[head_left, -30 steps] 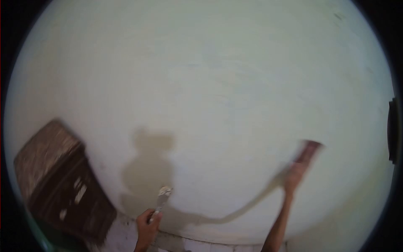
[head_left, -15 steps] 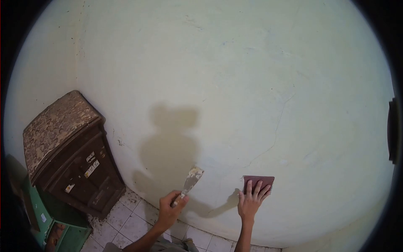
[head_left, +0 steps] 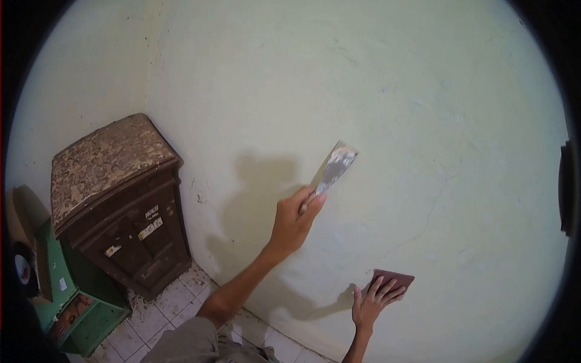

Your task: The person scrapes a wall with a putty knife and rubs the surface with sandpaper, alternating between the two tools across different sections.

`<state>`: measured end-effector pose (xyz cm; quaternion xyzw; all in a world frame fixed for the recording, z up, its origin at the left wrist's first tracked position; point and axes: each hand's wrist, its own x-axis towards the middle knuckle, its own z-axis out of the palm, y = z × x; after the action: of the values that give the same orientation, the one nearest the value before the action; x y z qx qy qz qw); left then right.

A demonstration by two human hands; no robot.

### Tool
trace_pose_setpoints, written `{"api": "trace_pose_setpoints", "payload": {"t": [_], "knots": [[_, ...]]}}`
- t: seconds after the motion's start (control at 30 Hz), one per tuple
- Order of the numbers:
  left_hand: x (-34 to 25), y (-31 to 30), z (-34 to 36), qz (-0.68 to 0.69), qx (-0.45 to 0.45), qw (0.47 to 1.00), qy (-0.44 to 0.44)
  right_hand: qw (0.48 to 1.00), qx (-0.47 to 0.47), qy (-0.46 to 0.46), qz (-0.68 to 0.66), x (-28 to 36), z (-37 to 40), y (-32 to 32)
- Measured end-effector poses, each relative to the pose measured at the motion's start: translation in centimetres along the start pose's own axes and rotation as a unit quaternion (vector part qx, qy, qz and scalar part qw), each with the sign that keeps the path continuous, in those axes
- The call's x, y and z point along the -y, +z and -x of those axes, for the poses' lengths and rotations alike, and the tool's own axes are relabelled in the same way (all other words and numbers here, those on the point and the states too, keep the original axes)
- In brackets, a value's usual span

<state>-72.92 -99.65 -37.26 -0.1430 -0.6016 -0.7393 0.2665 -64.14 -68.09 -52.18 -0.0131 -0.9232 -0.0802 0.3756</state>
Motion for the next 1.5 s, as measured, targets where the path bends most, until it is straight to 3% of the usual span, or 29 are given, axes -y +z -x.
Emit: {"api": "trace_pose_setpoints", "payload": {"t": [0.17,0.27,0.4,0.5,0.57,0.63,0.9,0.97,1.07,1.17,1.2,1.27,1.37,1.4,1.43,1.5], "knots": [[3.7,-0.7,3.2,-0.043,-0.014,0.998,-0.052,0.999,-0.032,0.009,-0.001,0.3,0.2,1.3],[-0.1,0.0,-2.4,-0.027,-0.017,0.999,-0.01,0.999,0.005,0.031,-0.012,0.5,0.0,0.7],[-6.1,-1.4,-6.7,-0.023,0.047,0.998,0.029,1.0,-0.029,0.003,-0.011,0.2,0.0,1.2],[-2.2,-1.9,-4.0,-0.029,0.01,0.999,-0.011,0.998,-0.054,-0.009,-0.02,0.5,-0.2,1.0],[2.4,-1.8,0.4,-0.041,0.011,0.994,-0.103,0.998,-0.059,-0.004,-0.021,0.6,-0.3,0.9],[5.9,0.3,3.8,-0.025,-0.026,0.997,-0.07,0.998,-0.07,-0.011,0.002,1.0,-0.6,1.0],[-7.8,-1.3,-9.4,-0.107,-0.005,0.993,0.041,0.997,-0.07,-0.011,0.013,0.7,-0.4,1.0],[-8.0,-0.9,-9.5,-0.09,-0.006,0.995,0.039,0.997,-0.071,-0.003,-0.008,0.6,-0.5,1.3],[-3.7,0.4,-5.7,-0.092,0.004,0.995,0.029,0.998,-0.052,0.004,-0.021,0.3,0.2,1.1],[-4.5,0.7,-6.6,-0.13,-0.007,0.99,0.052,0.997,-0.068,-0.003,-0.033,0.3,-0.1,1.5],[-5.3,0.7,-8.1,-0.186,-0.039,0.975,0.113,0.997,-0.073,-0.005,-0.037,0.2,-0.1,1.6],[-7.6,0.9,-10.1,-0.151,-0.024,0.964,0.215,0.998,-0.045,0.017,-0.046,0.4,0.2,1.5],[-10.0,1.4,-9.8,-0.155,-0.008,0.977,0.146,0.995,-0.023,0.056,-0.076,1.2,-0.5,0.1],[-11.3,2.2,-7.1,-0.139,0.009,0.99,0.017,0.992,-0.021,0.06,-0.11,1.0,-0.8,-0.5],[-10.1,2.4,-5.0,-0.171,0.038,0.984,0.021,0.995,0.006,0.059,-0.085,0.4,-1.0,-1.4],[-5.7,3.2,0.1,-0.2,0.097,0.975,0.007,0.998,-0.046,0.008,-0.041,-3.0,-1.0,-2.0]]}}
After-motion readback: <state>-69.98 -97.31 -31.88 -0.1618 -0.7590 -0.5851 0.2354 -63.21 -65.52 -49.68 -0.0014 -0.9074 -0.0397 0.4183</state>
